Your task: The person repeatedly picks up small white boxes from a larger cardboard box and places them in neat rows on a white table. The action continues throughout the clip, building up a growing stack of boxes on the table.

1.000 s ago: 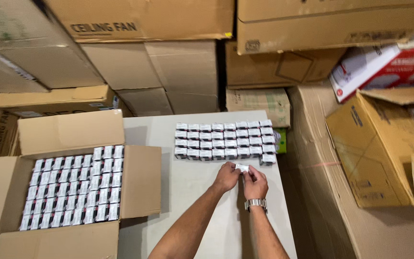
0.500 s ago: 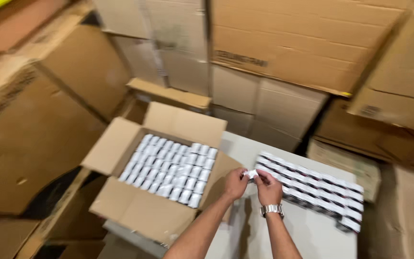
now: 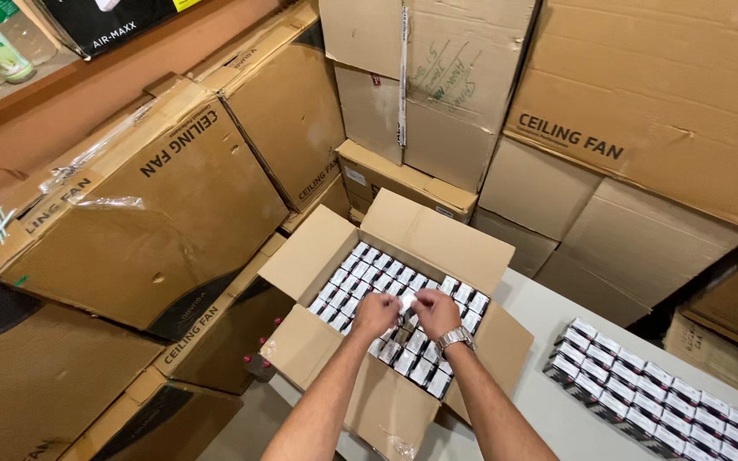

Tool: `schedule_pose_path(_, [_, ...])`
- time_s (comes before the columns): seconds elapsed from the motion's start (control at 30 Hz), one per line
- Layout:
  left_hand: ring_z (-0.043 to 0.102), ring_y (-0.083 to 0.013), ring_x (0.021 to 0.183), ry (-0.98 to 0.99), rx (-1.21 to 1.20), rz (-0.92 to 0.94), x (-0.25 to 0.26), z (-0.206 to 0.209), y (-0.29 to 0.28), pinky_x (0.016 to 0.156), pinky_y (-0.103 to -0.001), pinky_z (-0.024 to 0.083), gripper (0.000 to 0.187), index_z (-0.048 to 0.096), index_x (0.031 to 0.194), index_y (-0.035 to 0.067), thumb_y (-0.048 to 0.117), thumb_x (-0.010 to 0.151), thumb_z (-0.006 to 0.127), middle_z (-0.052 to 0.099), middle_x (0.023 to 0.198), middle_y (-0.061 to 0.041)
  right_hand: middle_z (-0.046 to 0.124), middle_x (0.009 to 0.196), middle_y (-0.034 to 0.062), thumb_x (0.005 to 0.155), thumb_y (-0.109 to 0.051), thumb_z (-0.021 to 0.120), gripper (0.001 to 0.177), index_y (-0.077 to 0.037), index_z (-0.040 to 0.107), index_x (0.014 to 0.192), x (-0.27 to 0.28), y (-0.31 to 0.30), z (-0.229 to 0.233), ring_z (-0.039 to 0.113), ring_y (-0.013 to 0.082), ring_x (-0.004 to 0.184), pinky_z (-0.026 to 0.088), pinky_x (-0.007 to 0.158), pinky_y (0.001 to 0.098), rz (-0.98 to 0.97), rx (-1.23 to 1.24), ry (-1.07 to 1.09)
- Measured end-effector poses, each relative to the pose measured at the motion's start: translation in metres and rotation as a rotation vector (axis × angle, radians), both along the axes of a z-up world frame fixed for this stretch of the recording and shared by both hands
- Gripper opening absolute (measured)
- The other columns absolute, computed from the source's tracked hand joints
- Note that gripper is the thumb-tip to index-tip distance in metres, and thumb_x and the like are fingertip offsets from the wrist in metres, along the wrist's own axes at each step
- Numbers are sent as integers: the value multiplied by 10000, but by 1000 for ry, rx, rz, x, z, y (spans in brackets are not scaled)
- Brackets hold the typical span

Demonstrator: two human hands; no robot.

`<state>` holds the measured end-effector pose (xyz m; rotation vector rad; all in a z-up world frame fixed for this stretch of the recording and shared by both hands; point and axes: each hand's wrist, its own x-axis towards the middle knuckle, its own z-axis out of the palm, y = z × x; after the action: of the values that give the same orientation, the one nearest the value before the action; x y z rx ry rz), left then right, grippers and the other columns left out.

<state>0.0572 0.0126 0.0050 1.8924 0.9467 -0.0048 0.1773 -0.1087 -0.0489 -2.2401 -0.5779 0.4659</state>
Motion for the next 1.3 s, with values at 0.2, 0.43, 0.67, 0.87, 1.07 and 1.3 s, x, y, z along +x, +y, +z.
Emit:
schedule_pose_path(0.2, [746, -126, 566, 36, -143, 39, -14, -18, -7, 600, -240, 624, 206, 814, 955, 146, 236, 883, 644, 736, 635, -43, 761, 1204, -42, 832, -341, 735, 263, -273, 818, 1072, 1, 4, -35, 700, 289, 1162, 581, 1011, 407, 213, -147, -39])
schedule_pose_path(0.43, [712, -381, 1102, 207, 39, -171, -24, -20, -3, 875, -447, 579, 273, 820, 980, 160, 362, 909, 651, 773, 1009, -179, 695, 1199, 110, 851, -215, 700, 211, -143, 820, 1009, -10, -9, -34, 639, 451, 1161, 523, 1033, 481, 469, -123, -209])
schedule_pose_path(0.67, [698, -393, 1119, 225, 66, -156, -28, -11, -5, 903, -455, 567, 334, 806, 957, 141, 411, 905, 617, 760, 1012, -192, 596, 1359, 73, 896, -303, 637, 277, -218, 812, 1094, -7, -12, -48, 518, 406, 1282, 516, 1042, 491, 385, -231, -171])
schedule_pose_path(0.87, [696, -351, 1106, 197, 166, -131, -11, -4, -11, 932, -451, 563, 420, 775, 985, 142, 468, 939, 516, 732, 1038, -151, 656, 1340, 65, 930, -252, 625, 308, -242, 772, 1201, 1, -43, -47, 627, 389, 1211, 517, 1047, 475, 195, 38, -117])
schedule_pose_path(1.07, [643, -360, 1183, -3, 228, -264, 49, 8, -75, 1029, -491, 532, 350, 707, 1192, 131, 341, 996, 507, 671, 1127, -137, 723, 1281, 15, 931, -229, 678, 351, -255, 720, 1279, -7, -108, 19, 710, 221, 1151, 573, 1007, 362, -101, 196, 126])
schedule_pose_path(1.3, [759, -224, 919, -132, 12, -392, 112, 15, -199, 859, -368, 592, 204, 773, 1096, 202, 261, 941, 654, 787, 974, -13, 778, 1180, 90, 970, -102, 622, 308, -130, 721, 1261, -1, -213, 44, 737, 247, 1102, 582, 965, 386, -417, 394, 140])
